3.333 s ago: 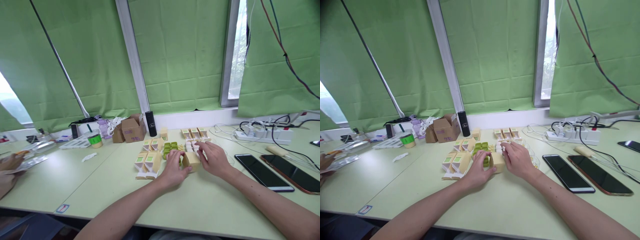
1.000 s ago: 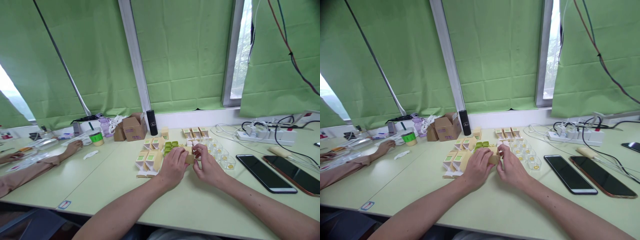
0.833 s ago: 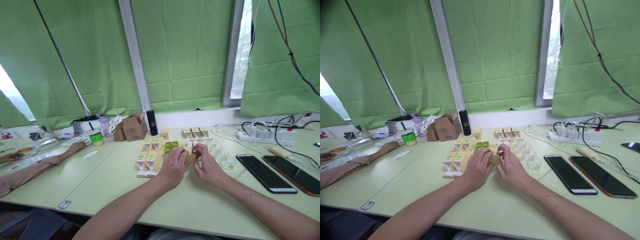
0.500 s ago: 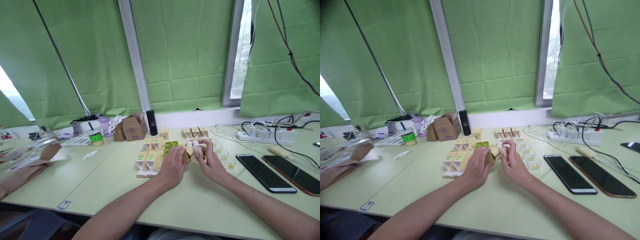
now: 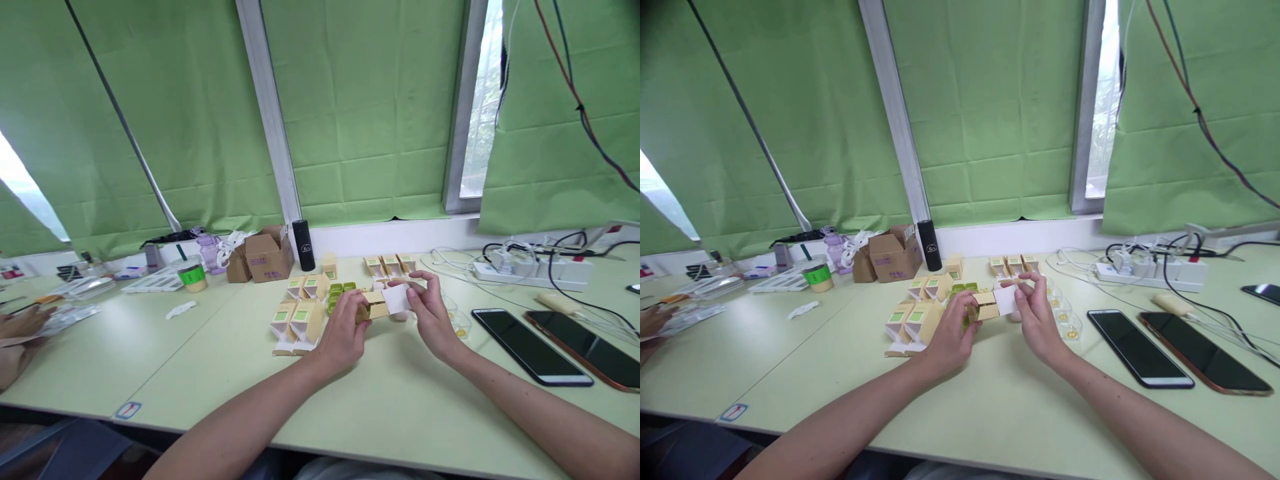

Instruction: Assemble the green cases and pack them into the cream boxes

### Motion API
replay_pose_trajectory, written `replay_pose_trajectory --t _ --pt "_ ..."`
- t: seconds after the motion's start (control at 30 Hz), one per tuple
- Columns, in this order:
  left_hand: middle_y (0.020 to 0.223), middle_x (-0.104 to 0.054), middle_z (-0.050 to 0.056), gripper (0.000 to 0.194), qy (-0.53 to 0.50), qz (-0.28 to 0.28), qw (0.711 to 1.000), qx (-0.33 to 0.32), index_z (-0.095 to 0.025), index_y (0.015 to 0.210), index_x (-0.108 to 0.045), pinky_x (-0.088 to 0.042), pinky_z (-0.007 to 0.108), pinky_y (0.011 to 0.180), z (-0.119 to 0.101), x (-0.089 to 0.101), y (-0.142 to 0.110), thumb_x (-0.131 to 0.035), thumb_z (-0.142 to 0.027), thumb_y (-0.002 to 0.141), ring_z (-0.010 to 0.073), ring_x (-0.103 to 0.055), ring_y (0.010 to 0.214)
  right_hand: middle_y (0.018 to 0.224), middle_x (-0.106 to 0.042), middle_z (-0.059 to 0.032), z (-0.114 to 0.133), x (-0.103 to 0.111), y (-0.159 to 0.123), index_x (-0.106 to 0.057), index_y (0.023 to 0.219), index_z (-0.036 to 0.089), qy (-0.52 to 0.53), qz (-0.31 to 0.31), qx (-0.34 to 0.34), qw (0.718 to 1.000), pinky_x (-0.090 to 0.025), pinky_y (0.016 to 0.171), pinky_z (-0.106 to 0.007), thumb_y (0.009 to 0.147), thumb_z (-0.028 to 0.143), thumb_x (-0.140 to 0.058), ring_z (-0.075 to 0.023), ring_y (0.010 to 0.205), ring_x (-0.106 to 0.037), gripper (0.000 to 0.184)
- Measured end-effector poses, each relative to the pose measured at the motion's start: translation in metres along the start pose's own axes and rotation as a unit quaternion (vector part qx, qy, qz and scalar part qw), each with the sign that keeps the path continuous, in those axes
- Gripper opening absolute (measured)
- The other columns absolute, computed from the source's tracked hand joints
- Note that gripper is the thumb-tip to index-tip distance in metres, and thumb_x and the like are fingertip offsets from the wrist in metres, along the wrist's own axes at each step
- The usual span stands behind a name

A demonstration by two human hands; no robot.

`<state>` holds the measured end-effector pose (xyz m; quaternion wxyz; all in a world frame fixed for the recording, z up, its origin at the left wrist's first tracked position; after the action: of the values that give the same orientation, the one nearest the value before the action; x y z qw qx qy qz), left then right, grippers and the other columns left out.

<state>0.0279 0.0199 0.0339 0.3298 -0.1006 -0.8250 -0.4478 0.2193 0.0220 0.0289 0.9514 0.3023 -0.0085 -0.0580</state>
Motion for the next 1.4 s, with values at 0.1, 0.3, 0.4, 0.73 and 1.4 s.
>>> replay_pose_trajectory --t 0.1,0.3,0.4,0.73,1.4 --pt "0.139 -0.055 0.014 0.044 -0.002 0.0 1.0 -0.007 -0.024 0.134 -0.047 -0.049 0.055 0.111 -0.002 0.0 0.0 -0.054 -0.008 0.094 0.0289 -0.052 0.134 0.128 -0.067 -0.0132 0.003 0.007 0.004 -0.04 0.126 0.029 -0.03 -0.031 0.048 0.998 -0.061 0.083 -0.042 0.104 0.042 -0.05 -0.0244 0.105 -0.07 0.027" --pt "0.146 -0.053 0.014 0.065 0.007 0.004 1.0 -0.017 -0.026 0.153 -0.039 -0.046 0.057 0.117 -0.007 0.0 -0.001 -0.054 -0.006 0.093 0.0296 -0.05 0.14 0.132 -0.061 -0.0145 0.036 0.013 -0.002 -0.049 0.127 0.027 -0.18 -0.069 0.22 0.956 -0.048 0.112 -0.059 0.099 0.023 -0.052 -0.0304 0.131 -0.058 0.028" --pt "0.148 -0.051 0.014 0.072 0.001 0.012 1.0 0.001 -0.028 0.157 -0.035 -0.047 0.057 0.117 -0.006 -0.001 -0.001 -0.055 -0.006 0.092 0.0299 -0.049 0.141 0.127 -0.065 -0.0138 0.047 0.003 -0.011 -0.052 0.131 0.027 -0.234 -0.012 0.31 0.922 -0.051 0.107 -0.057 0.098 0.012 -0.046 -0.0305 0.126 -0.062 0.036" --pt "0.151 -0.048 0.015 0.073 -0.019 0.01 0.999 0.041 -0.027 0.159 -0.032 -0.045 0.058 0.119 0.003 -0.002 -0.002 -0.057 -0.008 0.093 0.0307 -0.047 0.144 0.109 -0.072 -0.0099 0.032 -0.025 -0.015 -0.05 0.142 0.026 -0.352 0.125 0.325 0.869 -0.055 0.084 -0.048 0.095 0.002 -0.039 -0.0293 0.102 -0.065 0.054" --pt "0.148 -0.051 0.014 0.072 0.005 -0.011 0.999 0.035 -0.028 0.156 -0.034 -0.049 0.055 0.117 0.002 0.002 -0.002 -0.059 -0.006 0.092 0.0296 -0.05 0.142 0.108 -0.068 -0.0121 0.032 -0.035 -0.023 -0.056 0.128 0.024 -0.412 0.146 0.303 0.847 -0.052 0.08 -0.048 0.094 0.011 -0.053 -0.0315 0.097 -0.06 0.036"
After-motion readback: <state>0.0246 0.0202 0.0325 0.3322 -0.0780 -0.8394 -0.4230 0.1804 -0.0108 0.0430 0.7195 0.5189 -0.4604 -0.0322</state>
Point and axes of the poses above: each hand's wrist, its own y-axis towards the middle knuckle, its own x-axis out of the back of the hand, z = x × y, the point moved 7 cm from there along y, towards the middle knuckle
